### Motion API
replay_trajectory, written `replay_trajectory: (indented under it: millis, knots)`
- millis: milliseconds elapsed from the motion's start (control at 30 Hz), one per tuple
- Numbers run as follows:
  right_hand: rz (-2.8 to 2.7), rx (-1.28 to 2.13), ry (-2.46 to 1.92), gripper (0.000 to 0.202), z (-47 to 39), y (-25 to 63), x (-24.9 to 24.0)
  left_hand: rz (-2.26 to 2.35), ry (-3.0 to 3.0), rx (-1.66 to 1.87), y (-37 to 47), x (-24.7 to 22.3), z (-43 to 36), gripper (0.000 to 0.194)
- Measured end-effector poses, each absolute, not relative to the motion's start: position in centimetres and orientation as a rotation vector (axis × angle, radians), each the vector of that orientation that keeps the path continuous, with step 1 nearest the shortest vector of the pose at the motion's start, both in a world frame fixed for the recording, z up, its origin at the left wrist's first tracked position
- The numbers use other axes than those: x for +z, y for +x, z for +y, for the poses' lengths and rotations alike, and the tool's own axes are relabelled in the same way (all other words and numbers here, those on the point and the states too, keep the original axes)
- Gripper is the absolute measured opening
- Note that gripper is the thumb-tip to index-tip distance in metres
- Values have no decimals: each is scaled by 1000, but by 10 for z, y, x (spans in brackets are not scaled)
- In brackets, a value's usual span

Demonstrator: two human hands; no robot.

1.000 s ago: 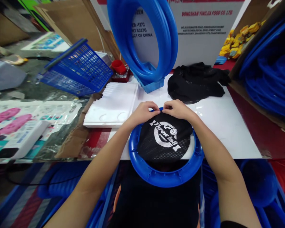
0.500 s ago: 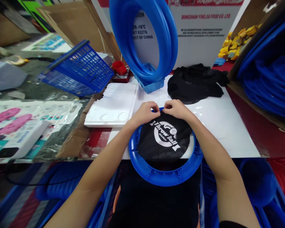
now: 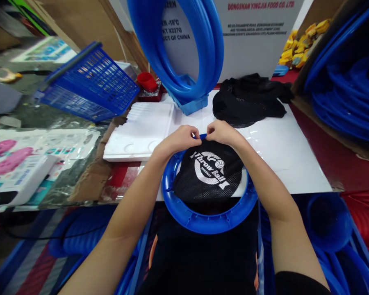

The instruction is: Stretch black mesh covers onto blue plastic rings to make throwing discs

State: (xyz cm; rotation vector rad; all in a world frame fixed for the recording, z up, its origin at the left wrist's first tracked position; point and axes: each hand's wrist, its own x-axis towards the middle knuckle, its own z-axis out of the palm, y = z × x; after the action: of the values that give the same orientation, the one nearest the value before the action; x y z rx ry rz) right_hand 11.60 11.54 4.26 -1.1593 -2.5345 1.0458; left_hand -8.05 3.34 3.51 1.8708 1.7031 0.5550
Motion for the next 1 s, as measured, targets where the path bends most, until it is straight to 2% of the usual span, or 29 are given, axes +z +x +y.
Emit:
replay_trajectory:
  millis: [267,500,767,933,1000]
  knots:
    - [-2613,701,-1284,7,94,111,46,1773,1911,372,-78,42,36,9]
    - [-2558,1255,-1069,9,116,116,45,1519,1746,374,-96,40,43,13]
    - [-2565,845,-1065,2,99,106,36,1621,1883,335,-89,41,40,14]
    - [-2560,1167,-906,11,110,111,35,1633,1844,349,-90,40,35,13]
    - [-2573,1176,-905,13,114,112,36,1641,1853,400,-92,38,32,11]
